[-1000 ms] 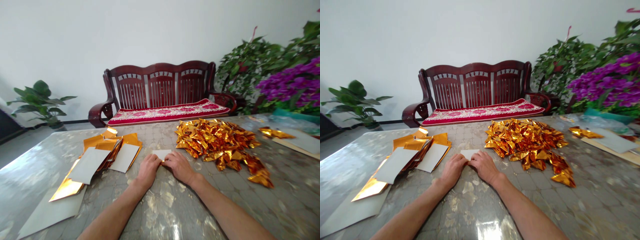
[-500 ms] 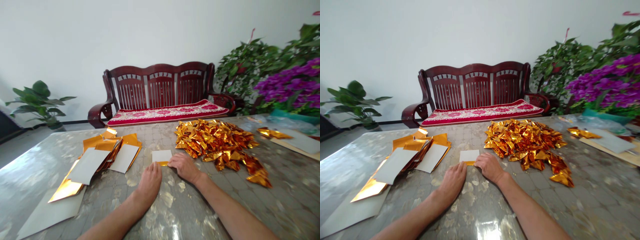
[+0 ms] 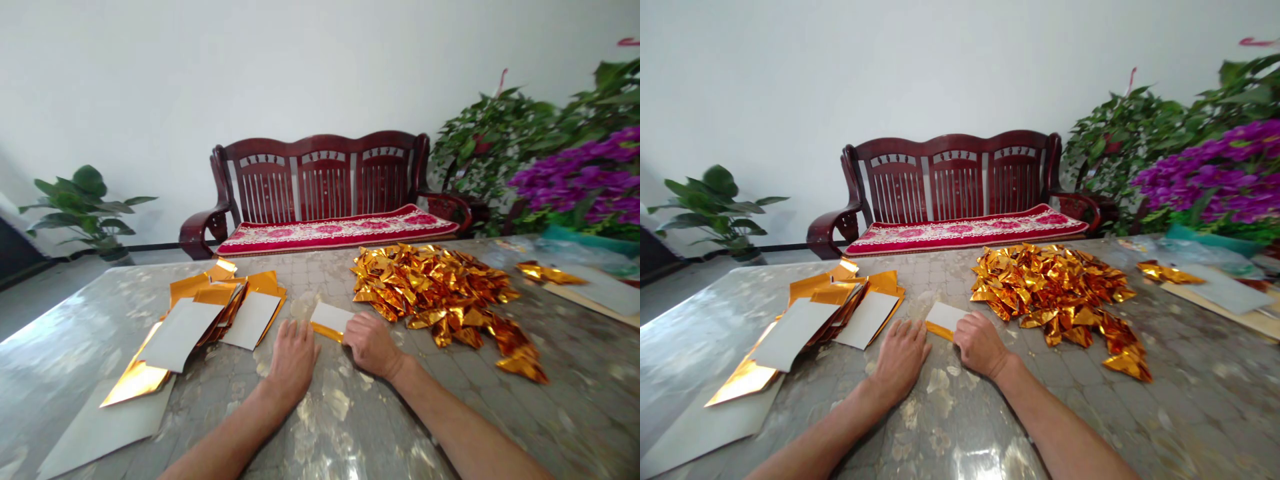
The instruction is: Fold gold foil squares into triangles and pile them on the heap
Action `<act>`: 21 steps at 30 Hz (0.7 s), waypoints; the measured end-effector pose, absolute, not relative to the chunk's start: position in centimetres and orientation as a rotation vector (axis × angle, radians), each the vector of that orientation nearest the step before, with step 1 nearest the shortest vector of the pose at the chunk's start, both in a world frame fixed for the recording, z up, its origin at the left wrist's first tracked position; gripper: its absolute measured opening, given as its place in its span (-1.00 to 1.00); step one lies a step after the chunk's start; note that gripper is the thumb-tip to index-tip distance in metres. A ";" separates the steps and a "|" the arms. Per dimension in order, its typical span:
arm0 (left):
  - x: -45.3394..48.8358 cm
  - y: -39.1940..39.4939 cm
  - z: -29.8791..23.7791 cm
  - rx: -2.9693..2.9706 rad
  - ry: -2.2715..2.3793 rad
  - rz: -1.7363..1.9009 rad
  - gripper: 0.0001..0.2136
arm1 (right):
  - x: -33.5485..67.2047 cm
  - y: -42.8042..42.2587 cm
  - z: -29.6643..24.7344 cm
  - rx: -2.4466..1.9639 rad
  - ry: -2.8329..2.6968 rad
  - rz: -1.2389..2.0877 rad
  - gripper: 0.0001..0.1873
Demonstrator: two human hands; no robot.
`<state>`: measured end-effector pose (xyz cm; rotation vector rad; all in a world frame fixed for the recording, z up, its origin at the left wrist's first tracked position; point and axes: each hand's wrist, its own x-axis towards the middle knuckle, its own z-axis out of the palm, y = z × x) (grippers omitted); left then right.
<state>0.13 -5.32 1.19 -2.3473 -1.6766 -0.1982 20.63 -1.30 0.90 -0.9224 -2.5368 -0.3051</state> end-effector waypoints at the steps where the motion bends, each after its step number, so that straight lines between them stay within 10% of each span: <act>1: 0.0 -5.0 1.3 -2.343 -1.696 -0.228 -0.67 | 20.3 -1.5 0.9 -0.894 -2.545 -0.313 -0.75; 14: 0.3 -3.2 1.3 -2.432 -1.911 -0.199 -0.46 | 18.8 -2.4 0.2 -0.643 -2.529 -0.056 -0.81; 21: -1.1 -2.1 0.7 -2.780 -1.665 -0.264 -0.47 | 20.2 -0.1 0.4 -1.060 -2.218 0.085 -0.47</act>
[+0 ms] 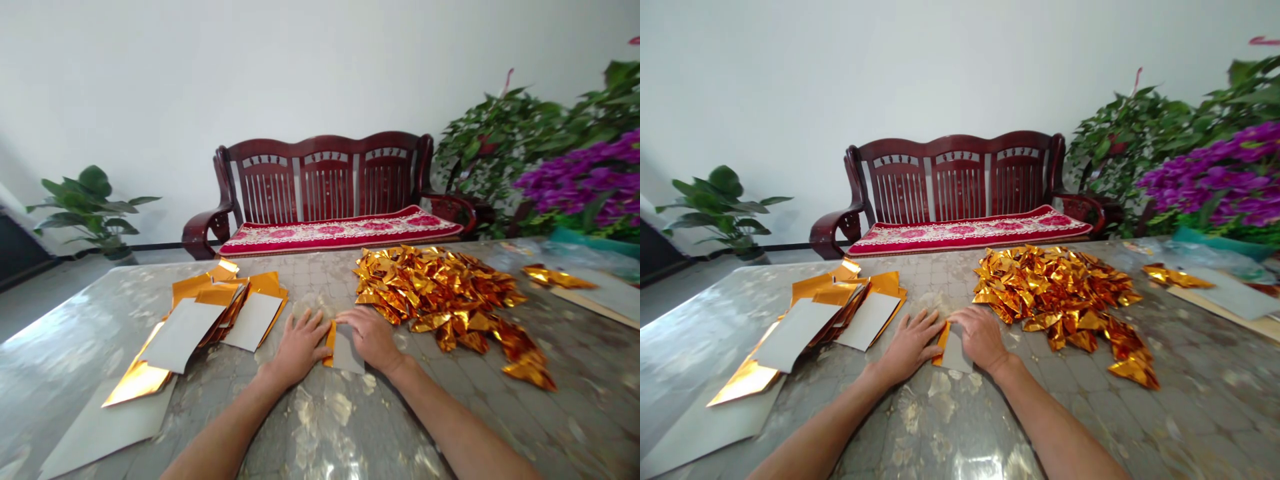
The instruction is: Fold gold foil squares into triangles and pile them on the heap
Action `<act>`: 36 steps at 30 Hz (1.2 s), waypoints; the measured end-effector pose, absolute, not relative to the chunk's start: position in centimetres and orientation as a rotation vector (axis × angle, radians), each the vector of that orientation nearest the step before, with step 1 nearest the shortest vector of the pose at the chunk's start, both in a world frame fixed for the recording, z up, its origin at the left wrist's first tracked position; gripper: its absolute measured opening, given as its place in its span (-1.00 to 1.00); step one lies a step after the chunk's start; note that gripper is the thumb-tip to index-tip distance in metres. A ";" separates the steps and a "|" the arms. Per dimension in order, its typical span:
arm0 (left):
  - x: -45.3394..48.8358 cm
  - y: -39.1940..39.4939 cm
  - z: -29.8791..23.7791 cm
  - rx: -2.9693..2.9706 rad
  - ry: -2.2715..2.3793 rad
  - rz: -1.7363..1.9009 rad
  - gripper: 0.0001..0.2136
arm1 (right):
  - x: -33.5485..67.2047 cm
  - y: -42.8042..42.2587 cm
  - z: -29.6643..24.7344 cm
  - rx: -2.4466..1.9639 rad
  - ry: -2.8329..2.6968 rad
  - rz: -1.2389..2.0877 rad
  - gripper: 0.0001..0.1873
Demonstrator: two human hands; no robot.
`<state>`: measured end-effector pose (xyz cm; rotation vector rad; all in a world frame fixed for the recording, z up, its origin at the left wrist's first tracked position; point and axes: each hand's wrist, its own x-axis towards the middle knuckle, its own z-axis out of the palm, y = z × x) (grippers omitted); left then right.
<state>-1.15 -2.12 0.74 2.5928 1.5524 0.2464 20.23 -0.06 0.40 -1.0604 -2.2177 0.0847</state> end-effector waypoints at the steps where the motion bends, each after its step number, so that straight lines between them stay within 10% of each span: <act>1: -1.2 -2.0 0.7 2.585 1.541 0.285 -0.49 | 20.3 0.1 0.3 -1.045 -2.267 0.096 -0.46; 8: -0.8 -3.2 1.6 2.593 1.616 0.706 -0.85 | 20.0 -0.4 0.8 -1.106 -2.465 0.066 -0.66; 36: -0.7 -3.3 1.0 2.447 1.724 0.824 -0.75 | 20.0 -1.2 1.6 -1.144 -2.467 -0.159 -0.84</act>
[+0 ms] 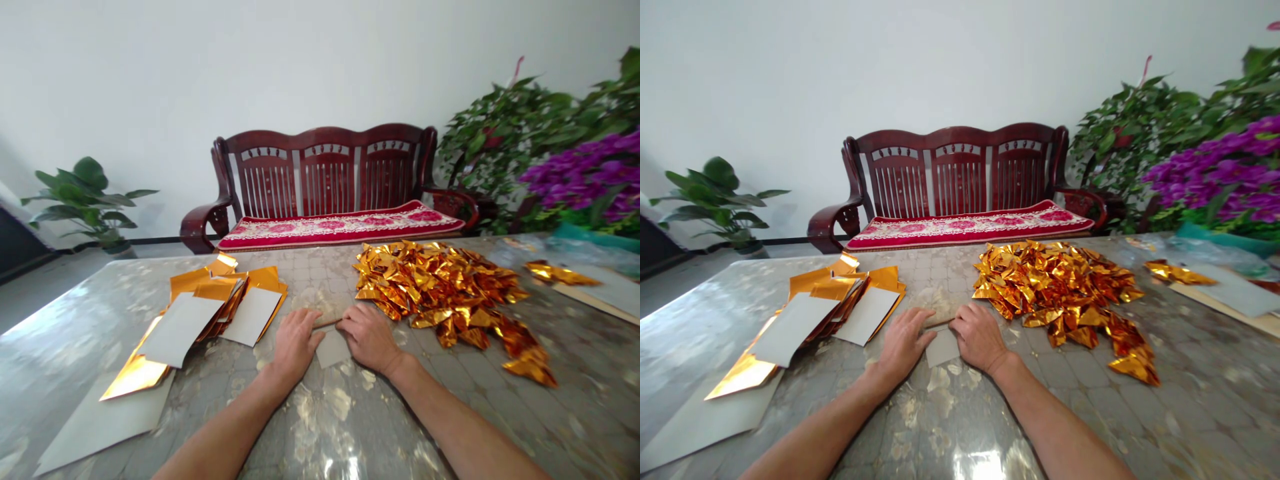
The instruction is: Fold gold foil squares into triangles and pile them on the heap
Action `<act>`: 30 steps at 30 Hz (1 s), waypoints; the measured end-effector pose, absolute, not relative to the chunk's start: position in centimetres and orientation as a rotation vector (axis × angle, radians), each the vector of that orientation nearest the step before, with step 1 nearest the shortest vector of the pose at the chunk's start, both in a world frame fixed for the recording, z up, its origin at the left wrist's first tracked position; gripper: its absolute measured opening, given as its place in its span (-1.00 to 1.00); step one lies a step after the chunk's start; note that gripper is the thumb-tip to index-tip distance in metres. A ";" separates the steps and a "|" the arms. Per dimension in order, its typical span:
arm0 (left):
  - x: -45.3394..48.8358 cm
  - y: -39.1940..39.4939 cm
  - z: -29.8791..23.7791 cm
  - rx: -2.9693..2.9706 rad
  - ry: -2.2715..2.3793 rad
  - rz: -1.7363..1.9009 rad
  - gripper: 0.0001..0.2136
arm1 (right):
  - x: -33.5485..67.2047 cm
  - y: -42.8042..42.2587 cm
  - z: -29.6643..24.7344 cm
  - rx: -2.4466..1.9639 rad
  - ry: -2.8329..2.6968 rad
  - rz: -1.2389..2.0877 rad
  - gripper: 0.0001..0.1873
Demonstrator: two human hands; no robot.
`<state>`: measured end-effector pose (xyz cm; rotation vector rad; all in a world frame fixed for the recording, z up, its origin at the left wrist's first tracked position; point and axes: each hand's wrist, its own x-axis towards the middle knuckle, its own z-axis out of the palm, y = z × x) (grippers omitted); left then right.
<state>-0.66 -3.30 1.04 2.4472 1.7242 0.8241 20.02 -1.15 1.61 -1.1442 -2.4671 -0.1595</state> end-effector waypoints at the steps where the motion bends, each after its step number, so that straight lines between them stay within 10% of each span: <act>1: -0.7 -3.6 1.1 2.482 1.669 0.875 -0.78 | 20.0 -1.2 1.6 -1.158 -2.467 -0.161 -0.85; 30: -0.7 -4.5 2.9 2.759 1.465 0.374 -0.69 | 21.6 -2.1 4.1 -1.221 -2.746 -0.049 -0.83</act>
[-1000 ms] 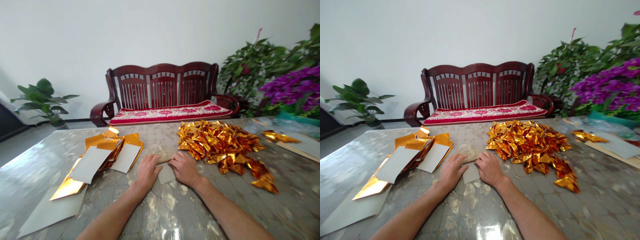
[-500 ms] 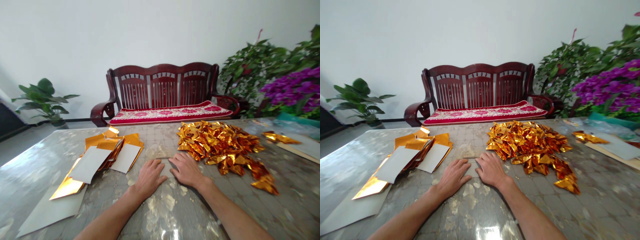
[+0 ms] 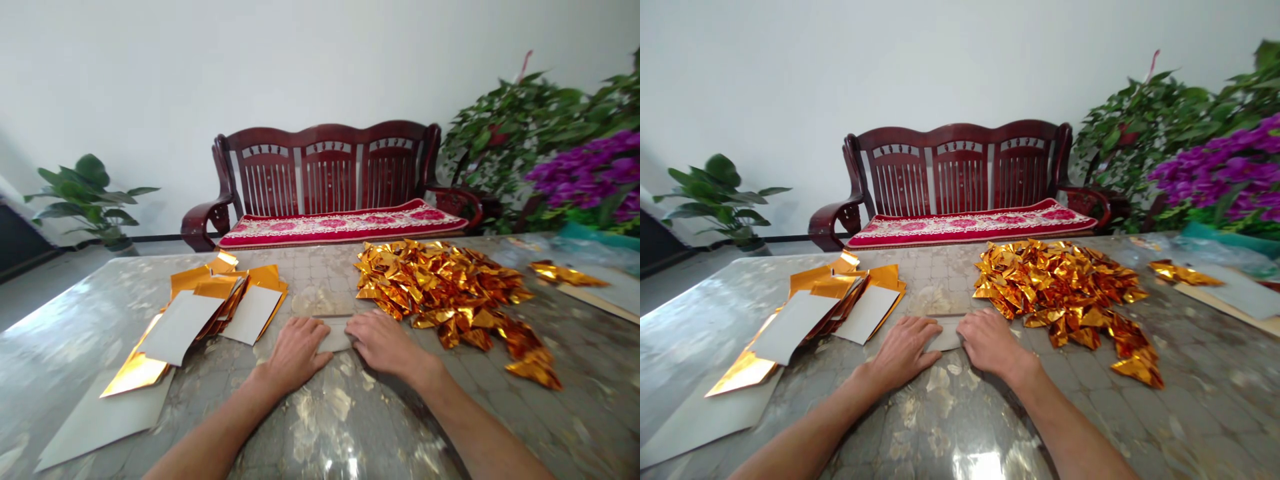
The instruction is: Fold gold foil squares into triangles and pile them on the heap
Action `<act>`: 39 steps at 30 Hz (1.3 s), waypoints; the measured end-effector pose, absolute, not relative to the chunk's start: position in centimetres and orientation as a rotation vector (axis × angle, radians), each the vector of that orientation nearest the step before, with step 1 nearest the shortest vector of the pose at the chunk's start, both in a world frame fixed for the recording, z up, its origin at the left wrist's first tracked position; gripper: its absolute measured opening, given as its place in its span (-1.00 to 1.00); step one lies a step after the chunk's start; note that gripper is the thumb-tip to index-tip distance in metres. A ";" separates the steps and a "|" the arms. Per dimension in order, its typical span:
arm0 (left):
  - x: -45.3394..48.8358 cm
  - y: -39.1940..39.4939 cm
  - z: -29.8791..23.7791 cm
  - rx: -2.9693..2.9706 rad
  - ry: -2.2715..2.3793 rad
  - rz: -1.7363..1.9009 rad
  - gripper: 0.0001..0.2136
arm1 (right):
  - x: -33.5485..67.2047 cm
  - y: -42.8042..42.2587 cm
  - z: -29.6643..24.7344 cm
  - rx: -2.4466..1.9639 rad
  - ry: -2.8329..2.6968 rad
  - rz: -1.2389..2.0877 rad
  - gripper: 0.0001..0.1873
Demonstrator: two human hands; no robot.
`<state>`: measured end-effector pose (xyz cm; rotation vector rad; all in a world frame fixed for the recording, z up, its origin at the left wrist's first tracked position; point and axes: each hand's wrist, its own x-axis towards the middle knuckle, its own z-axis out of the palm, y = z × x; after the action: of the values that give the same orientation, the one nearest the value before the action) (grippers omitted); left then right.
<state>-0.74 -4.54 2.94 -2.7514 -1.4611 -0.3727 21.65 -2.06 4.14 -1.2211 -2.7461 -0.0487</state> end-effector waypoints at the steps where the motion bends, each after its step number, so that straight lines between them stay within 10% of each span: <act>1: -0.8 -4.5 3.0 -2.757 -1.454 -0.374 -0.71 | 21.5 -2.1 4.0 -1.236 -2.741 -0.057 -0.83; 39: 0.0 -2.4 1.7 -2.371 -2.043 -0.668 -0.82 | 20.2 -0.6 1.6 -1.574 -2.306 -0.050 -0.86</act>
<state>-0.04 -2.40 1.66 -2.3714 -2.0432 -0.6676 20.16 -0.61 1.61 -1.5740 -2.3062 -0.0504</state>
